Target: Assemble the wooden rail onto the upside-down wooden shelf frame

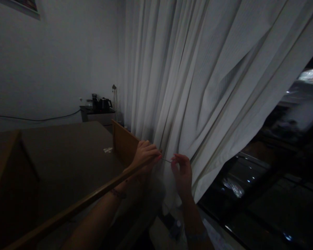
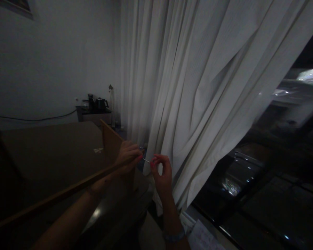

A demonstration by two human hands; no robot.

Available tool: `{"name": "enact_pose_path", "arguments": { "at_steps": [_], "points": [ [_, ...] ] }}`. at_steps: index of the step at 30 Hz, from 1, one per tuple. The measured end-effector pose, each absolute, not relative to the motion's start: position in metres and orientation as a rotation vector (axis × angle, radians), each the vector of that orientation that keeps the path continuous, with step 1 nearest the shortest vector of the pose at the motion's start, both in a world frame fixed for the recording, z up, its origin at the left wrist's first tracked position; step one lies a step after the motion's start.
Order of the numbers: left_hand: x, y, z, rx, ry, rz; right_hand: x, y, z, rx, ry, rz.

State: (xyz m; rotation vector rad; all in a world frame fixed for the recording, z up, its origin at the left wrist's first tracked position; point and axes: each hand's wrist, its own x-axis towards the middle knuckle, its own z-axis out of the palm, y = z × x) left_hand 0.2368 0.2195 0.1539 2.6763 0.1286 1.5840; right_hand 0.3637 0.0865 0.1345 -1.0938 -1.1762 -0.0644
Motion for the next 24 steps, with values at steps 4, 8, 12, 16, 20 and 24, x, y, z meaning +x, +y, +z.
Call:
{"name": "enact_pose_path", "arguments": {
  "at_steps": [4, 8, 12, 16, 20, 24],
  "points": [
    [0.237, 0.220, 0.153, 2.683, 0.133, 1.574, 0.379, 0.084, 0.133, -1.160, -1.368, -0.476],
    [0.237, 0.220, 0.154, 2.684, 0.159, 1.544, 0.376, 0.081, 0.141, -1.195, -1.413, -0.571],
    [0.235, 0.218, 0.154, 2.710, 0.180, 1.505, 0.361, 0.079, 0.143, -1.269, -1.349, -0.510],
    [0.234, 0.217, 0.156, 2.703, 0.180, 1.495, 0.348, 0.079, 0.143, -1.349, -1.218, -0.202],
    [0.234, 0.217, 0.155, 2.689, 0.179, 1.505, 0.344, 0.079, 0.149, -1.351, -1.155, 0.091],
    [0.236, 0.220, 0.152, 2.689, 0.183, 1.502, 0.350, 0.076, 0.154, -1.329, -1.236, 0.109]
  ]
}}
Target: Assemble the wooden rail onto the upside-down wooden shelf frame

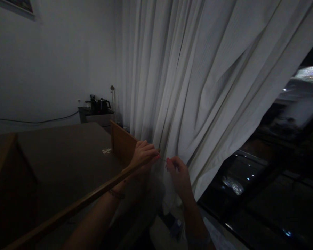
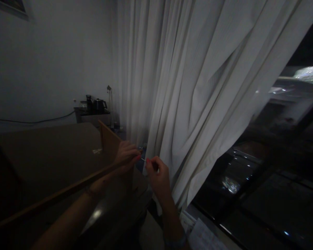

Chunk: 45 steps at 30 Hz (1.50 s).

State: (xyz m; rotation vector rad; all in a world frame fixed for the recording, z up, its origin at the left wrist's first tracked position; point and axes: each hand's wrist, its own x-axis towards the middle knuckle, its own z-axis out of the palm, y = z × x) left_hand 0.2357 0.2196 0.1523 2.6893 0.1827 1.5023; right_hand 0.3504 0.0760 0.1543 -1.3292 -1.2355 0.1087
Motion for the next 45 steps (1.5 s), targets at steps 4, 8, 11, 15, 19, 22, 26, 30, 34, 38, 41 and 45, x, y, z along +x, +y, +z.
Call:
{"name": "enact_pose_path", "arguments": {
  "at_steps": [4, 8, 11, 15, 19, 22, 26, 30, 34, 38, 41, 45],
  "points": [
    [0.237, 0.221, 0.151, 2.701, 0.188, 1.509, 0.368, 0.069, 0.152, -1.263, -1.396, -0.174],
    [0.237, 0.222, 0.151, 2.715, 0.182, 1.527, 0.385, 0.064, 0.148, -1.133, -1.667, -0.425],
    [0.237, 0.222, 0.152, 2.722, 0.177, 1.529, 0.389, 0.064, 0.147, -1.124, -1.727, -0.532],
    [0.237, 0.220, 0.152, 2.711, 0.169, 1.542, 0.385, 0.068, 0.146, -1.147, -1.688, -0.471],
    [0.237, 0.221, 0.152, 2.714, 0.178, 1.518, 0.383, 0.075, 0.141, -1.162, -1.662, -0.405],
    [0.236, 0.222, 0.152, 2.712, 0.159, 1.510, 0.380, 0.084, 0.133, -1.121, -1.690, -0.366],
    [0.235, 0.222, 0.152, 2.728, 0.165, 1.461, 0.368, 0.097, 0.121, -1.068, -1.571, -0.294],
    [0.236, 0.222, 0.150, 2.707, 0.164, 1.497, 0.350, 0.105, 0.112, -1.103, -1.296, -0.428],
    [0.237, 0.224, 0.149, 2.710, 0.134, 1.517, 0.337, 0.105, 0.113, -1.222, -1.156, -0.571],
    [0.236, 0.223, 0.149, 2.718, 0.147, 1.504, 0.334, 0.100, 0.125, -1.349, -1.078, -0.593],
    [0.236, 0.222, 0.151, 2.729, 0.171, 1.497, 0.334, 0.094, 0.138, -1.391, -1.032, -0.314],
    [0.237, 0.220, 0.151, 2.715, 0.178, 1.529, 0.340, 0.084, 0.151, -1.338, -1.070, 0.135]
  ]
}}
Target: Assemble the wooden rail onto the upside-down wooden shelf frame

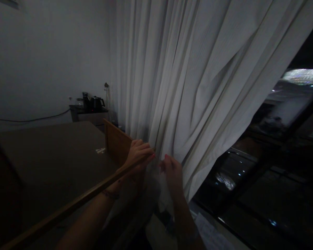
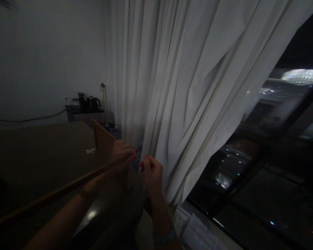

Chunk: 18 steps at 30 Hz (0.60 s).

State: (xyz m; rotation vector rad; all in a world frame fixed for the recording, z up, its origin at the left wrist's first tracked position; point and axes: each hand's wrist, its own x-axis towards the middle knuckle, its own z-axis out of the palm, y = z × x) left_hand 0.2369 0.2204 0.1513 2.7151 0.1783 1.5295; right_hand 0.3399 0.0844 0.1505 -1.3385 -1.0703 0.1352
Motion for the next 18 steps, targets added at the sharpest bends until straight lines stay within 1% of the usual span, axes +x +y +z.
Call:
{"name": "enact_pose_path", "arguments": {
  "at_steps": [2, 5, 9, 12, 15, 18],
  "points": [
    [0.237, 0.220, 0.151, 2.707, 0.168, 1.549, 0.348, 0.080, 0.152, -1.336, -1.119, 0.128],
    [0.237, 0.221, 0.150, 2.704, 0.157, 1.557, 0.363, 0.075, 0.150, -1.315, -1.204, -0.115],
    [0.238, 0.223, 0.148, 2.708, 0.145, 1.563, 0.380, 0.072, 0.150, -1.292, -1.498, -0.428],
    [0.239, 0.224, 0.148, 2.712, 0.167, 1.578, 0.379, 0.073, 0.154, -1.336, -1.604, -0.564],
    [0.238, 0.224, 0.148, 2.714, 0.182, 1.551, 0.367, 0.075, 0.156, -1.417, -1.532, -0.464],
    [0.237, 0.222, 0.149, 2.703, 0.171, 1.531, 0.349, 0.077, 0.155, -1.460, -1.348, -0.107]
  ]
}}
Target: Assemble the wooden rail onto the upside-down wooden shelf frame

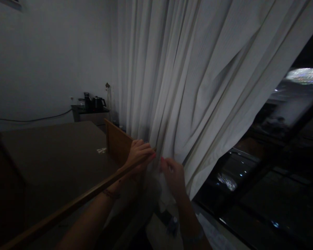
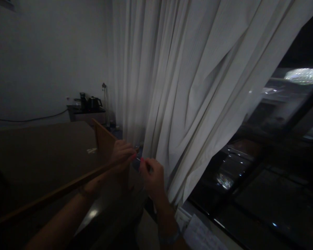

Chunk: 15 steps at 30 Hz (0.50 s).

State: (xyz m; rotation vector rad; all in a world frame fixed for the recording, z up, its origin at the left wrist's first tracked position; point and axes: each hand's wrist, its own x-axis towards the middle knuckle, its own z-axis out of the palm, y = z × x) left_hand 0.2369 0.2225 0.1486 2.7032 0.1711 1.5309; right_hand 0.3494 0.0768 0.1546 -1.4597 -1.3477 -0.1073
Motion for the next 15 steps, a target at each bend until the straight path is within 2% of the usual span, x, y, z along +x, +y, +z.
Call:
{"name": "enact_pose_path", "arguments": {
  "at_steps": [3, 6, 12, 15],
  "points": [
    [0.236, 0.222, 0.149, 2.702, 0.152, 1.537, 0.339, 0.079, 0.152, -1.392, -1.201, 0.183],
    [0.237, 0.222, 0.149, 2.698, 0.130, 1.558, 0.336, 0.081, 0.149, -1.340, -1.156, 0.249],
    [0.237, 0.223, 0.150, 2.709, 0.130, 1.573, 0.341, 0.082, 0.142, -1.369, -1.281, 0.038],
    [0.237, 0.222, 0.151, 2.705, 0.130, 1.571, 0.353, 0.076, 0.138, -1.319, -1.314, -0.214]
  ]
}}
